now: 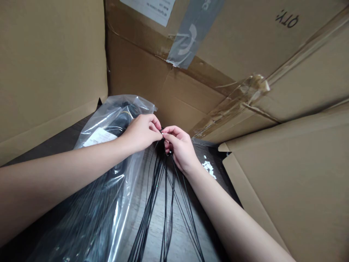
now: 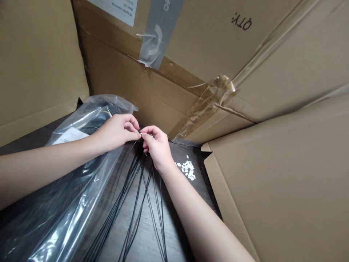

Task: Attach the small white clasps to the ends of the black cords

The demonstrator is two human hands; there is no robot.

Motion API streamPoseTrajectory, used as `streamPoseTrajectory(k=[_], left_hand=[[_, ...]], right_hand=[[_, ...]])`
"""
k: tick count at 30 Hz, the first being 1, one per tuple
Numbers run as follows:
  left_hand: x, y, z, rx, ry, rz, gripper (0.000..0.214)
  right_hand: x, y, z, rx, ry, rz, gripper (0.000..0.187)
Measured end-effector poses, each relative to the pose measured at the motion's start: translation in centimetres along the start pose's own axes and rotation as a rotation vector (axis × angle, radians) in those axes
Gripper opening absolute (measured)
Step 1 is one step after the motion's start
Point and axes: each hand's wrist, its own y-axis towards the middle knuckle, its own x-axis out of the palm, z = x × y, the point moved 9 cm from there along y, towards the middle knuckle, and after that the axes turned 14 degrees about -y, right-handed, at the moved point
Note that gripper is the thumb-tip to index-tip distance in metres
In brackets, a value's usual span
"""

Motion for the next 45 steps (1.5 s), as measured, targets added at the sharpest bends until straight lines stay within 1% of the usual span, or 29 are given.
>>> streamPoseTrajectory(k=[12, 18, 31, 36, 45], left_hand=[[0.08, 0.11, 0.16, 0.008, 0.014, 0.002, 0.014], [-0.05, 0.12, 0.16, 0.006, 0.018, 0.015, 0.014], [0.25, 0.08, 0.31, 0.040, 0.025, -0.019, 0.011], [0.50, 0.01, 0.26, 0.032, 0.060, -0.040, 0.011], [0.58, -0.16, 0.87, 0.066, 0.195, -0.031, 0.009]], right_hand=[[-0.02, -0.16, -0.21, 0.029, 0.029, -0.004, 0.018], [-0.03, -0.08, -0.21, -0.005, -0.011, 0.007, 0.017], [-0.25, -0.01, 0.06, -0.004, -0.044, 0.028, 0.009], [-0.16, -0.03, -0.05, -0.015, -0.047, 0.025, 0.009], [-0.21, 0.00, -0.09, -0.015, -0.063, 0.035, 0.010]])
